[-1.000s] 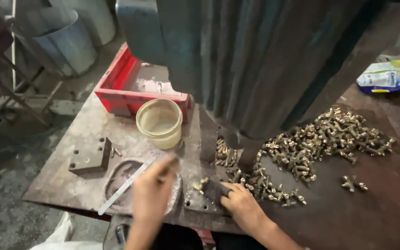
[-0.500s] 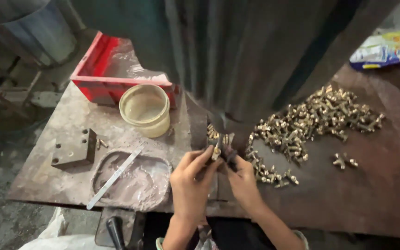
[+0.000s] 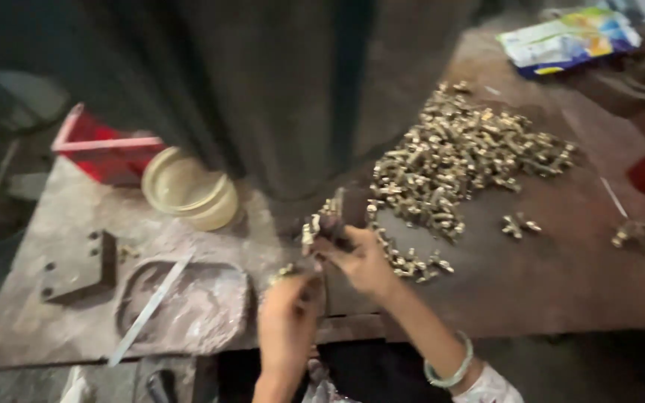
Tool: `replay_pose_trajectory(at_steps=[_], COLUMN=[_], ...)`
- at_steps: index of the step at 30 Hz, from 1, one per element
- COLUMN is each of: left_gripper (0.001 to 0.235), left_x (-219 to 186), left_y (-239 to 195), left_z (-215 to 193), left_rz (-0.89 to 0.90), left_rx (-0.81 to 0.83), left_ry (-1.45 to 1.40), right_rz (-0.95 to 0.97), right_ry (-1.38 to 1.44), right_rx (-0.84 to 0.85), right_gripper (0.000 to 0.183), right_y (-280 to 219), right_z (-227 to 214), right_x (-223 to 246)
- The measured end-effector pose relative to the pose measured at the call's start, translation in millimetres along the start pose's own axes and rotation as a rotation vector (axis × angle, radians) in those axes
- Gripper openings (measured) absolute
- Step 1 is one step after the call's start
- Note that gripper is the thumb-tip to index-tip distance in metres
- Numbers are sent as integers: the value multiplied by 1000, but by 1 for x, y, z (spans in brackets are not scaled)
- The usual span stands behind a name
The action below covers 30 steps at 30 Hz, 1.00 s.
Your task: Picking up brass T-junction fittings from a pile and placing them under a drilling/tapping machine for processing.
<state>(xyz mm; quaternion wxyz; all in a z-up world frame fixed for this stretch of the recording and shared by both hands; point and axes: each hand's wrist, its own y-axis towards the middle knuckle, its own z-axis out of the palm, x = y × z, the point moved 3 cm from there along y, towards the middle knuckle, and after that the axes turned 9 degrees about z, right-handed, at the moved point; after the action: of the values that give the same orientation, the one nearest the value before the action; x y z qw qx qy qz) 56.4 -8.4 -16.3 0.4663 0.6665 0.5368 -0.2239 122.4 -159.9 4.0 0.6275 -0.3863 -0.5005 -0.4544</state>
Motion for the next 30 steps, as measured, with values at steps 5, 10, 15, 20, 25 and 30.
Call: replay_pose_trajectory(at_steps=[5, 10, 15, 20, 25, 30], left_gripper=[21, 52, 9, 25, 38, 25], left_x=[10, -28, 3, 26, 95, 99], left_y=[13, 61, 66, 13, -72, -129], left_z=[100, 149, 167, 121, 109, 76], left_rz=[182, 572, 449, 41, -764, -1114], left_rx=[207, 289, 291, 67, 53, 244], left_ry=[5, 1121, 347, -503, -1295, -1139], right_rz=[14, -294, 142, 41, 104, 219], right_ry=[90, -1150, -277, -82, -138, -303], right_rx=[-113, -647, -204, -194, -195, 144], right_gripper=[16, 22, 43, 36, 31, 23], right_y=[-7, -20, -13, -13, -5, 14], right_z=[17, 22, 17, 26, 9, -18], right_x=[0, 37, -8, -5, 5, 26])
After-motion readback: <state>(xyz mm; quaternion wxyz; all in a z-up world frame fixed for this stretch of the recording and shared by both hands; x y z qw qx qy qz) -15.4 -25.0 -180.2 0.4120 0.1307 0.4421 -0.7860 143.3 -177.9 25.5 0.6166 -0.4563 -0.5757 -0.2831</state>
